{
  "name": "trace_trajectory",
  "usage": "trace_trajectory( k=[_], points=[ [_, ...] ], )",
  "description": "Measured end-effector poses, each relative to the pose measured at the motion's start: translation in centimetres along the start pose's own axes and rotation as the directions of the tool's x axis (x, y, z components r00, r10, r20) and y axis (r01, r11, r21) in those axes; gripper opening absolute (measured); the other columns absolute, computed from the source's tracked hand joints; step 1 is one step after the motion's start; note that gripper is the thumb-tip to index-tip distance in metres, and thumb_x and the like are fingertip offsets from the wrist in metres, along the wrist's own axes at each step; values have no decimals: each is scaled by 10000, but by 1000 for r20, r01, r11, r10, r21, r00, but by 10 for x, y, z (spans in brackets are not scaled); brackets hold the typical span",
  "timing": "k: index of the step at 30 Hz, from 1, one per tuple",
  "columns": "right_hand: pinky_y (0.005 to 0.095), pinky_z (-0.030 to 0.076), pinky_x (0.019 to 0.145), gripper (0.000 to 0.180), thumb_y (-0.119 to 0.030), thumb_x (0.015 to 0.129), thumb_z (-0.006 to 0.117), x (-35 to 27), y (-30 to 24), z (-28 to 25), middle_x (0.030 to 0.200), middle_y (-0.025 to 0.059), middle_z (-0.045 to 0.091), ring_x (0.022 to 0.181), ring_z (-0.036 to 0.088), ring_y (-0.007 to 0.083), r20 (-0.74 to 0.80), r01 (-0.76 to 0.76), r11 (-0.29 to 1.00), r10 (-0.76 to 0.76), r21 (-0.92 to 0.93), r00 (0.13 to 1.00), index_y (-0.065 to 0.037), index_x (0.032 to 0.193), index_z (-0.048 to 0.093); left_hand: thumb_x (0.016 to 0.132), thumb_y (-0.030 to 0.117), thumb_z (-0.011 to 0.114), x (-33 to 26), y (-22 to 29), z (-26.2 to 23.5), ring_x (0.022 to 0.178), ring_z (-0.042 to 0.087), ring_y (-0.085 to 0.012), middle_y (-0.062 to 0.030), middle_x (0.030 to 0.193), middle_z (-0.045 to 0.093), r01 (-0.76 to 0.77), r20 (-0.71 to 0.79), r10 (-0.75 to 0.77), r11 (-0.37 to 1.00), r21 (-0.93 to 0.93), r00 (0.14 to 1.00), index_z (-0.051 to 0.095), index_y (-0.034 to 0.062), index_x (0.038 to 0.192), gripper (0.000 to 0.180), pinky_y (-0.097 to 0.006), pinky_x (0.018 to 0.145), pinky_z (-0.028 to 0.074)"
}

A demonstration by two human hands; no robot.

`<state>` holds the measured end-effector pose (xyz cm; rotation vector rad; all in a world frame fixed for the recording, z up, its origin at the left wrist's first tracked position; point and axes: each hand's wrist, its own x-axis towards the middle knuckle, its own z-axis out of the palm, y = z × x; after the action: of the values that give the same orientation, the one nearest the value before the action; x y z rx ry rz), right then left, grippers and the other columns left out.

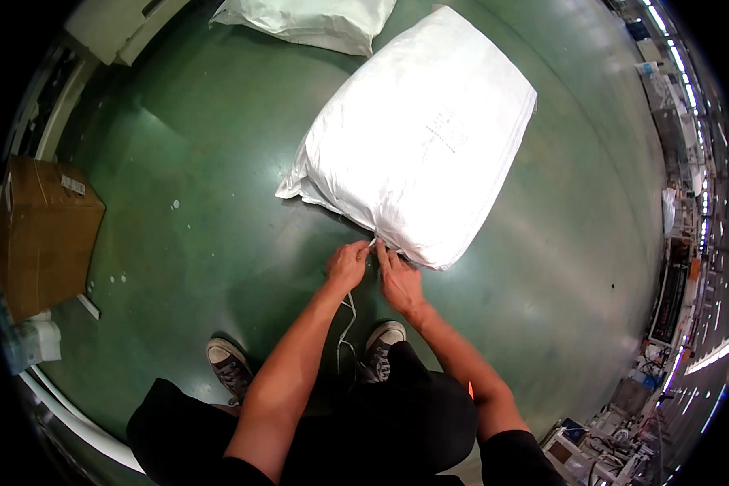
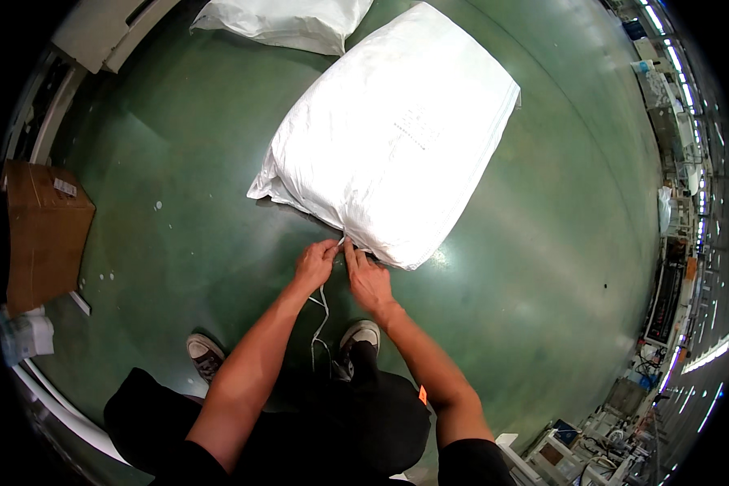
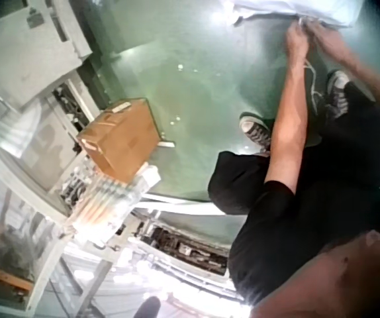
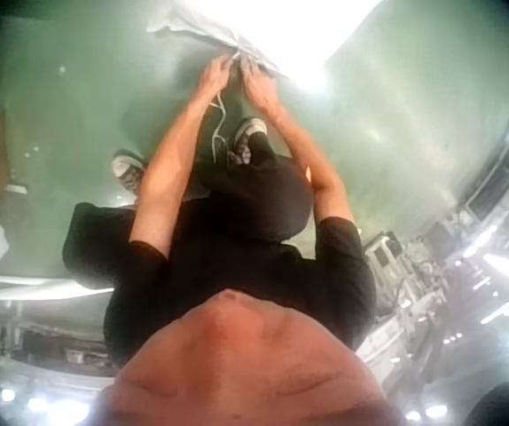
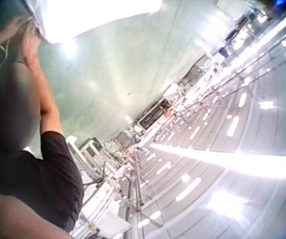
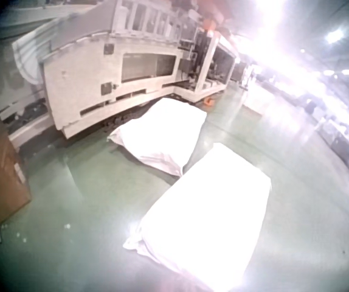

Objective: The person unties the drawstring of a white woven sack on the floor, reaches inside to retrieve a stack of plastic-wrapped product, and begins to secure the bag's opening again.

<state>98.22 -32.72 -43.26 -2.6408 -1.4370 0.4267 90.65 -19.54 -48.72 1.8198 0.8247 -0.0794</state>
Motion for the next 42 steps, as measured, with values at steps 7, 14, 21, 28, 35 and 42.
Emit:
trace_trajectory(
  k=[7,14,21,28,35,42],
  points=[
    [463,539,609,431,-177,878,561,22,-22,5,897,179,679,736,675,347,68,-249,968,249,-12,966,-31,1281,518,921,234,544,-1,-13,-3,1059,607,-362,-162,1087,676,4,-49,-2,999,53,999,673,110,1126,272,-456,872,486],
    [504,508,660,243,-260,918,557,22,-8,-11,763,211,659,772,644,418,12,-223,890,237,398,971,-50,1005,644,861,139,613,-11,20,-22,956,605,-329,-155,1040,666,-203,-224,147,946,-251,963,649,10,1084,260,-436,869,472],
    [555,499,694,481,-258,895,559,0,-15,0,813,244,671,744,634,459,269,-288,914,212,284,939,-30,1309,468,824,194,717,0,32,12,755,655,-213,-155,874,688,-95,-302,-34,910,-403,953,689,-46,954,274,-338,681,518],
    [566,492,672,681,-249,876,565,-26,-14,10,767,280,649,703,625,476,296,-276,929,198,248,934,-27,1454,283,796,163,580,5,35,5,610,489,-150,-14,632,537,143,-92,-244,791,-595,965,625,-7,751,182,-316,581,394],
    [448,516,731,311,25,830,553,-41,-20,-59,1017,115,655,883,629,342,-199,-63,916,153,396,968,-71,1119,612,930,283,499,-42,75,-147,699,582,-202,-75,707,595,413,429,-35,349,-841,903,553,79,757,273,-341,706,447],
    [418,428,1021,523,33,781,535,-29,-7,-2,1302,223,536,1194,518,382,-203,-35,976,80,217,976,26,1303,497,950,296,516,-93,129,-229,598,531,-190,-36,643,539,-143,-23,267,442,-886,964,509,88,684,338,-316,589,407]
  ],
)
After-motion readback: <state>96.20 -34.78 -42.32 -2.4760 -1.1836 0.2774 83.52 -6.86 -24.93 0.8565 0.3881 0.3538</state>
